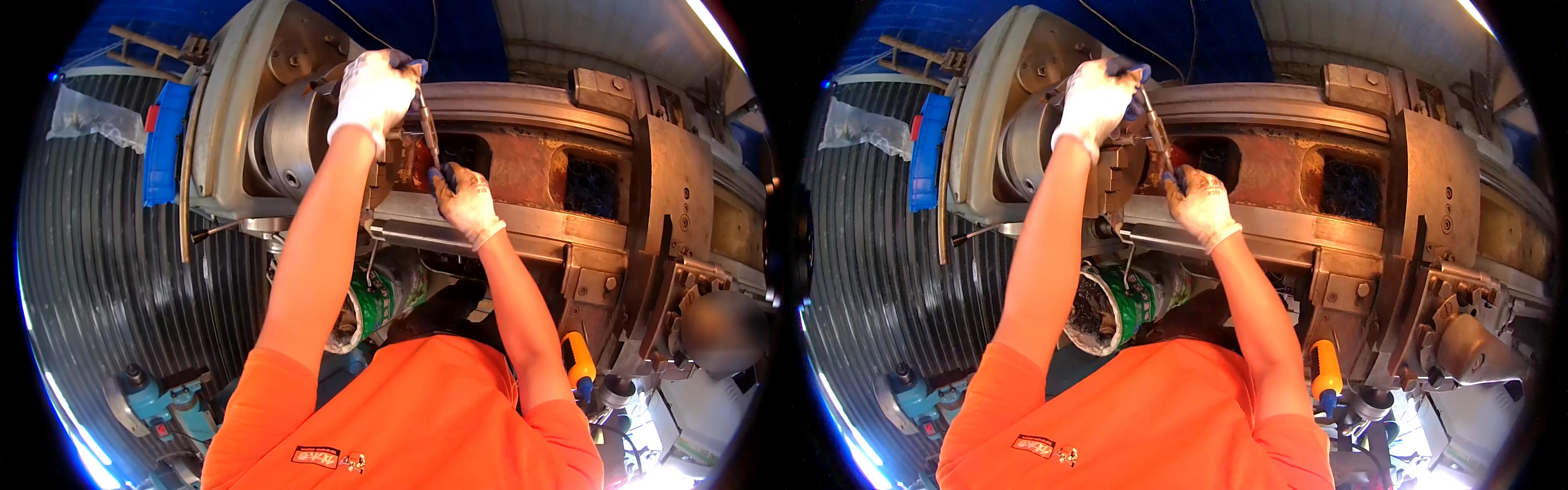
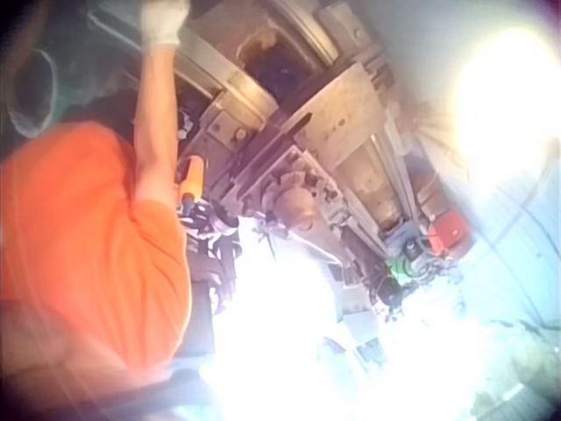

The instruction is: The person operates a metalworking lathe, using a caliper to measure a cylindrical metal workpiece held in the chuck. They repeatedly adjust the tool post and take measurements, occasionally wiping the workpiece and removing metal shavings from the chuck area.

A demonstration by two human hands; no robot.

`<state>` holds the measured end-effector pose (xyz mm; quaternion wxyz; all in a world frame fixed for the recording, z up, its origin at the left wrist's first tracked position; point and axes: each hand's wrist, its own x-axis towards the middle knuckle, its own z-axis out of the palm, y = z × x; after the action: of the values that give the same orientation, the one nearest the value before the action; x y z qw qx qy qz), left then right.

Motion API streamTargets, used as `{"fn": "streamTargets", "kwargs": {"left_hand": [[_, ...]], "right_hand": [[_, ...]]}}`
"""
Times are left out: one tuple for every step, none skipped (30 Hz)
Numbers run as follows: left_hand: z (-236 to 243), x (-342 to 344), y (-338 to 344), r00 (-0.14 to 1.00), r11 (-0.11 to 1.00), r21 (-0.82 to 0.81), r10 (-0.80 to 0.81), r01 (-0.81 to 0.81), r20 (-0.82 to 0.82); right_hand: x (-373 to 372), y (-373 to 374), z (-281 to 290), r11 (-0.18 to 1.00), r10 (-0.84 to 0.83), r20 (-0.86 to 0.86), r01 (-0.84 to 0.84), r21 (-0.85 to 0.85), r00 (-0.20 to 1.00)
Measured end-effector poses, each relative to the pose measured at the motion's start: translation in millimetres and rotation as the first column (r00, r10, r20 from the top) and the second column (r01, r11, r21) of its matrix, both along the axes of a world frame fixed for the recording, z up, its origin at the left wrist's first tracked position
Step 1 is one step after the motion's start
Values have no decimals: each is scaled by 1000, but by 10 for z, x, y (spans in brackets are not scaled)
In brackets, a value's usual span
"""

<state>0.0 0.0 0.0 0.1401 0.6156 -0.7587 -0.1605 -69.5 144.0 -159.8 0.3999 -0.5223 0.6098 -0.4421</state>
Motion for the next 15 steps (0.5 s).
{"fn": "streamTargets", "kwargs": {"left_hand": [[32,-95,-34,989,997,-53,-39,47,141],[-30,-167,-154,994,997,76,-5,-4,113],[-135,-222,-252,983,987,159,-2,-29,186],[-217,-263,-274,965,987,159,-17,-26,260],[-294,-298,-298,943,987,159,-31,-24,332],[-270,-438,-384,920,970,241,-76,-21,385],[-341,-498,-435,885,953,290,-55,-92,463],[-432,-498,-436,865,959,273,-72,-77,496],[-420,-555,-363,839,963,266,-106,-48,533],[-370,-572,-322,791,962,273,-182,19,584],[-306,-547,-280,797,971,222,-198,83,571],[-212,-499,-223,806,976,164,-209,140,553],[-123,-468,-167,806,971,111,-239,214,541],[-56,-371,-24,881,963,2,-248,271,402],[39,-267,186,928,943,-115,-275,311,252]], "right_hand": [[39,38,-3,999,-25,14,26,-36,1000],[116,51,-81,999,-40,171,43,-12,985],[190,122,-28,998,-60,261,59,10,963],[234,201,103,998,-63,328,50,48,943],[266,262,248,996,-68,393,38,84,917],[234,214,318,996,-84,388,61,72,918],[275,195,389,997,-77,468,61,49,881],[272,210,473,997,-64,476,35,70,877],[224,214,592,995,-70,490,25,99,869],[256,198,499,998,-57,486,47,34,872],[321,162,326,997,-40,481,64,-33,876],[258,155,326,1000,27,502,-16,-26,864],[181,133,316,997,76,523,-82,-12,849],[81,111,289,988,131,535,-154,-1,835],[-9,98,256,973,211,566,-227,-42,797]]}}
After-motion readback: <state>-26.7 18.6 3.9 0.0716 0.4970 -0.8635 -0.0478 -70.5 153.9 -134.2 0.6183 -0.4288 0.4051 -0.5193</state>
